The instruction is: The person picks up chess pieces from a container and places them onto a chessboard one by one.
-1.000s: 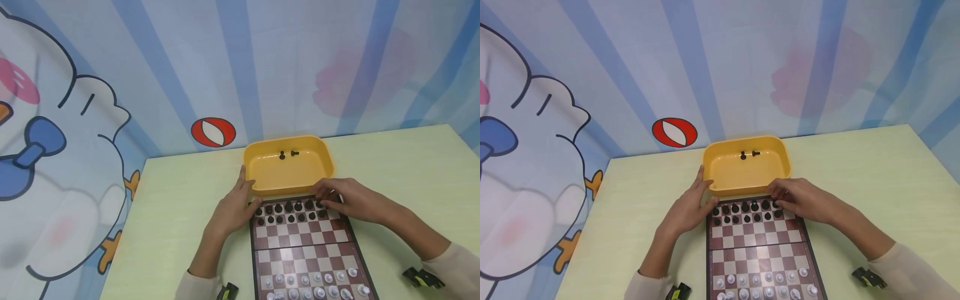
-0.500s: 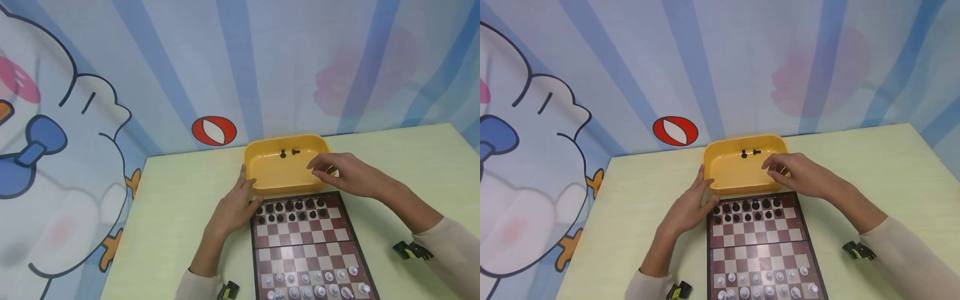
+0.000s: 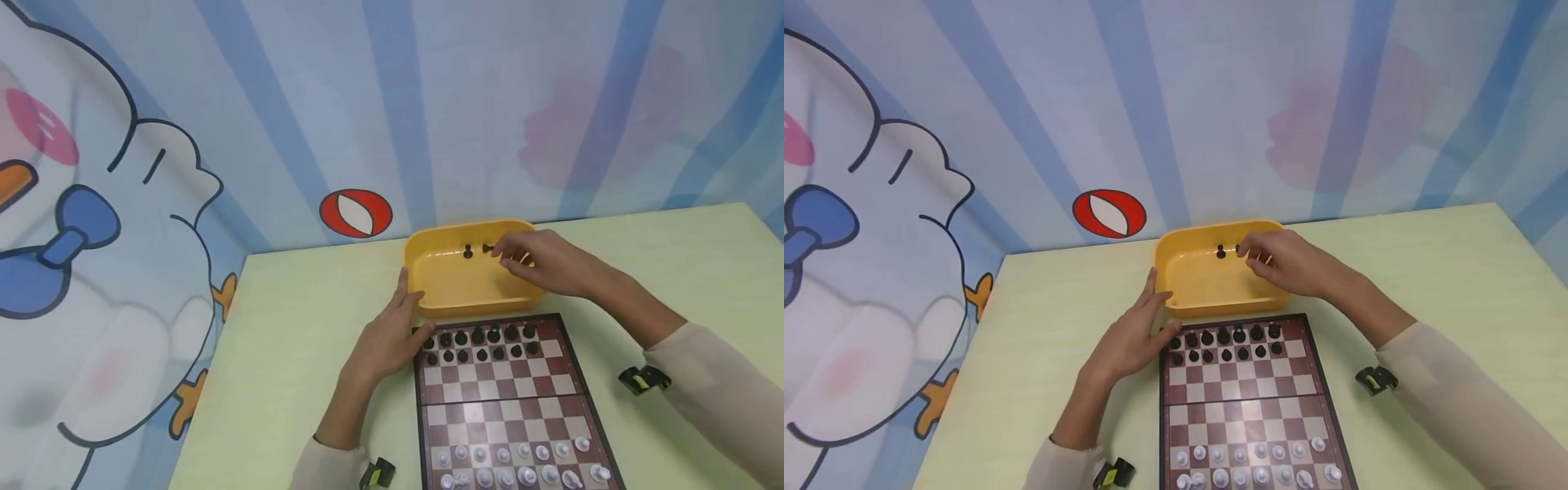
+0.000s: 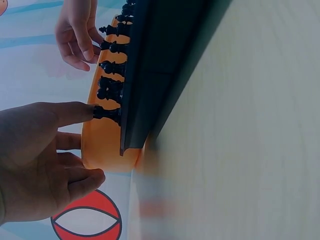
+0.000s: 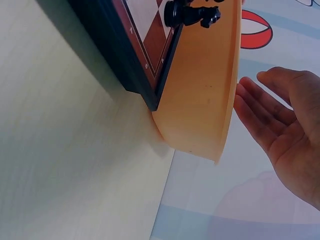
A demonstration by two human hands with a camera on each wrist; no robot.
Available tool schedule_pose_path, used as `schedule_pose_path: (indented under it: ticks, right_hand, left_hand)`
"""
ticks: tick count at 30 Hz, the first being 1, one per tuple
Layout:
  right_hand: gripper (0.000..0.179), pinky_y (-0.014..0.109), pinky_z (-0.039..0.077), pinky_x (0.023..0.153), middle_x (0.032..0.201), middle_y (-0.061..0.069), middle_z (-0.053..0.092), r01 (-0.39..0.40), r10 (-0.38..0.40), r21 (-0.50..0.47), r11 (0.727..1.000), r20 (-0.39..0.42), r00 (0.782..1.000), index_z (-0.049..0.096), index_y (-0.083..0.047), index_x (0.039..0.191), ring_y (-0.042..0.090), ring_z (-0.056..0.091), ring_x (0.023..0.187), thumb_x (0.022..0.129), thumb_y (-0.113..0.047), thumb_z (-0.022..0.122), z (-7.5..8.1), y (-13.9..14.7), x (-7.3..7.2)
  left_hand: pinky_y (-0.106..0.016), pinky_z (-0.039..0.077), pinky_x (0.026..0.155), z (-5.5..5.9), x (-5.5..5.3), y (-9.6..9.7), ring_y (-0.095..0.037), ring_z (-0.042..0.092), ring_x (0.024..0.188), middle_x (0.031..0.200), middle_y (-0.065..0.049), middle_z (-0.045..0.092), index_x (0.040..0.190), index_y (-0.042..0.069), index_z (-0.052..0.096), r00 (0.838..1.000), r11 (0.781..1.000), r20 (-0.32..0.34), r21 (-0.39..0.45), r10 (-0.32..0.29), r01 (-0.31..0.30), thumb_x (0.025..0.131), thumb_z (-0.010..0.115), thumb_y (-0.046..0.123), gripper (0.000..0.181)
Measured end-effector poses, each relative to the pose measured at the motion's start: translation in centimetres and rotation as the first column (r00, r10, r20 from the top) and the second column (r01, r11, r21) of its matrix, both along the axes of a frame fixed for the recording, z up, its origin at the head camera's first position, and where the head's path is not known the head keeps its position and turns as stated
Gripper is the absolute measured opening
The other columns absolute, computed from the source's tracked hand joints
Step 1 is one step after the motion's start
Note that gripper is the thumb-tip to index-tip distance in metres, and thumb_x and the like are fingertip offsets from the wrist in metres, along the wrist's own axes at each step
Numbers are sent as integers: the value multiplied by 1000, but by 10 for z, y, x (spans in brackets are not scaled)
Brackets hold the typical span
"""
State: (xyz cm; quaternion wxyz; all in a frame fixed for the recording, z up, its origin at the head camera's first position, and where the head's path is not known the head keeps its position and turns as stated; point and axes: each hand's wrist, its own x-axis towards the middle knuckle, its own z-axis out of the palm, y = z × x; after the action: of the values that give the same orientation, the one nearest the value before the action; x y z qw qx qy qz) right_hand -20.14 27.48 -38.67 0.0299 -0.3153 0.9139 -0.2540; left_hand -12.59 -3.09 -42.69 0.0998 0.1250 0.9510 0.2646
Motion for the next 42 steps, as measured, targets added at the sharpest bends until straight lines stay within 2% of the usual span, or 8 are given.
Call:
schedule_pose_path:
  ticks: [6,13,21,26,32,35,42]
  right_hand:
    - [23,44,62,79,113,12,76,11,-11,13,1000,7,1000,69,-2,126,27,73,99,106,-9,62,-3,-3,-13]
    - [19,48,62,85,112,14,76,13,-14,34,999,3,1000,70,1,120,30,73,101,102,-5,67,-7,-22,-33]
    - [21,53,58,94,113,22,73,42,-44,100,994,18,999,69,6,117,39,70,106,98,-3,68,-13,-41,-55]
    - [21,53,58,96,114,23,74,52,-60,148,988,44,997,70,6,116,40,70,110,97,-1,66,-19,-49,-67]
    - [21,51,59,93,114,21,75,62,-77,189,980,73,994,73,4,116,37,71,108,99,-8,74,-23,-57,-72]
    - [20,50,59,91,113,19,76,69,-84,223,972,60,995,75,2,113,35,72,105,99,-11,76,-24,-61,-73]
    - [18,50,61,94,114,18,77,87,-100,246,965,41,994,77,0,113,36,73,108,97,-7,77,-27,-64,-77]
  left_hand:
    - [-51,46,119,0,-2,0,-28,39,157,180,1,2,161,13,45,1000,1000,11,2,-5,5,105,66,38,65]
    - [-50,46,119,0,-2,-1,-28,40,157,180,1,2,161,13,45,1000,1000,8,-7,2,-2,106,66,39,65]
    - [-49,46,120,-3,-2,-1,-27,41,157,180,3,1,162,14,45,1000,1000,20,-8,5,-5,105,66,41,66]
    - [-48,46,120,-5,-2,-1,-27,41,157,180,3,1,162,14,45,1000,1000,14,-24,0,0,106,65,42,65]
    - [-47,46,119,-6,-3,-1,-26,40,157,180,3,0,162,15,45,1000,1000,16,-30,-4,4,106,65,42,65]
    - [-47,47,119,-6,-2,-1,-26,41,157,180,3,0,162,15,45,1000,1000,14,-30,-5,6,106,64,42,65]
    - [-47,46,120,-2,-3,0,-26,40,157,180,3,0,162,15,44,1000,1000,13,-28,-5,6,106,64,42,65]
